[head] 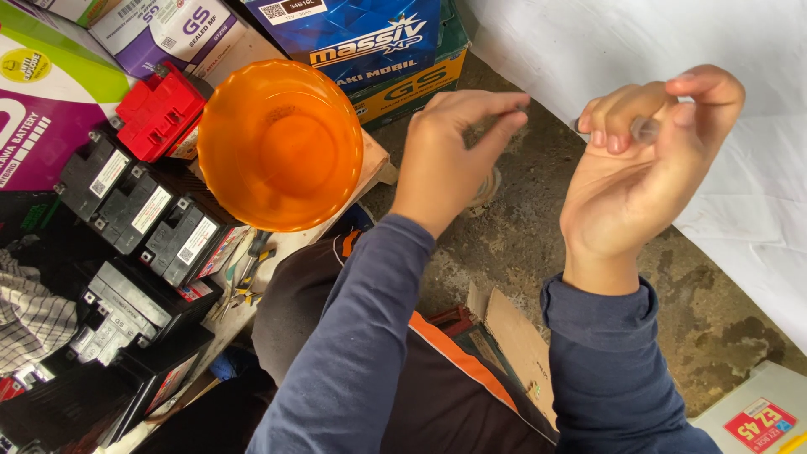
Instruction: Servicing a lead-acid battery by filling cells with a syringe, wiping the surface clean, and applying a label
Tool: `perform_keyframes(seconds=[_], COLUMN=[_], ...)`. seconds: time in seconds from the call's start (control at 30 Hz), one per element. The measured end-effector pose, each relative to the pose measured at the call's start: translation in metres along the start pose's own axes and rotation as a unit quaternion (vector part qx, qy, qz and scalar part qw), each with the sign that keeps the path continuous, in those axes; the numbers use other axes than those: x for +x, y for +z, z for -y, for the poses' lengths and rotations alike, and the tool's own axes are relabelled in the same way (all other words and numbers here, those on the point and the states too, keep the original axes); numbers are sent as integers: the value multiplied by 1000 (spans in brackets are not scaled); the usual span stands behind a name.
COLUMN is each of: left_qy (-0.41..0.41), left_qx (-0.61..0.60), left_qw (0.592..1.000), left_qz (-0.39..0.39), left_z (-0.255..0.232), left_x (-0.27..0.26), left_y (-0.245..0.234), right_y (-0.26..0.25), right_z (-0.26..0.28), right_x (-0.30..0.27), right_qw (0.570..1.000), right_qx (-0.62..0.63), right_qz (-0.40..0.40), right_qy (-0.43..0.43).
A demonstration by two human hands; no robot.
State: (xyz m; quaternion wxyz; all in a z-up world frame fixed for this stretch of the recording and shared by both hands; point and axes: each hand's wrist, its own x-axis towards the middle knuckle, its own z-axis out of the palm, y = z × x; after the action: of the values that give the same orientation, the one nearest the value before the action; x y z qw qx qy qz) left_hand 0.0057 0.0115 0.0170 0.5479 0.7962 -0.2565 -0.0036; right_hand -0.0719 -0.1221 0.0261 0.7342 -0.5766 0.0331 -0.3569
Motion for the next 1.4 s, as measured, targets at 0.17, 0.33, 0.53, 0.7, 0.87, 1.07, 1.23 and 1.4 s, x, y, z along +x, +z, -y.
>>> perform_keyframes(seconds=[0.17, 0.33, 0.53, 0.7, 0.87, 1.07, 1.23, 1.4], left_qy=[-114, -136, -123, -115, -108, -91, -68, -81], left_qx=[-150, -247, -271, -247, -290, -339, -457, -386], left_qw=[982, 959, 955, 962, 951, 936, 885, 910], left_qz=[1, -5, -14, -12, -14, -38, -64, -125], left_z=[4, 5, -4, -13, -20, -20, -19, -24], left_x=[-1, -6, -12, -16, -26, -35, -42, -59], left_y=[-15, -30, -41, -49, -63, -78, -97, -139], right_y=[-2, 8, 37, 45, 56, 79, 101, 113], right_z=[-7, -4, 19, 19, 23, 35, 47, 44], right_x=[-4, -7, -8, -7, -10, -15, -22, -28], right_qw=[998, 985, 933, 910, 911, 905, 914, 961], right_qx=[-41, -154, -324, -379, -372, -372, -341, -164], right_qz=[-17, 53, 159, 155, 160, 191, 212, 213], right_qy=[42, 47, -15, -68, -73, -71, -59, 59])
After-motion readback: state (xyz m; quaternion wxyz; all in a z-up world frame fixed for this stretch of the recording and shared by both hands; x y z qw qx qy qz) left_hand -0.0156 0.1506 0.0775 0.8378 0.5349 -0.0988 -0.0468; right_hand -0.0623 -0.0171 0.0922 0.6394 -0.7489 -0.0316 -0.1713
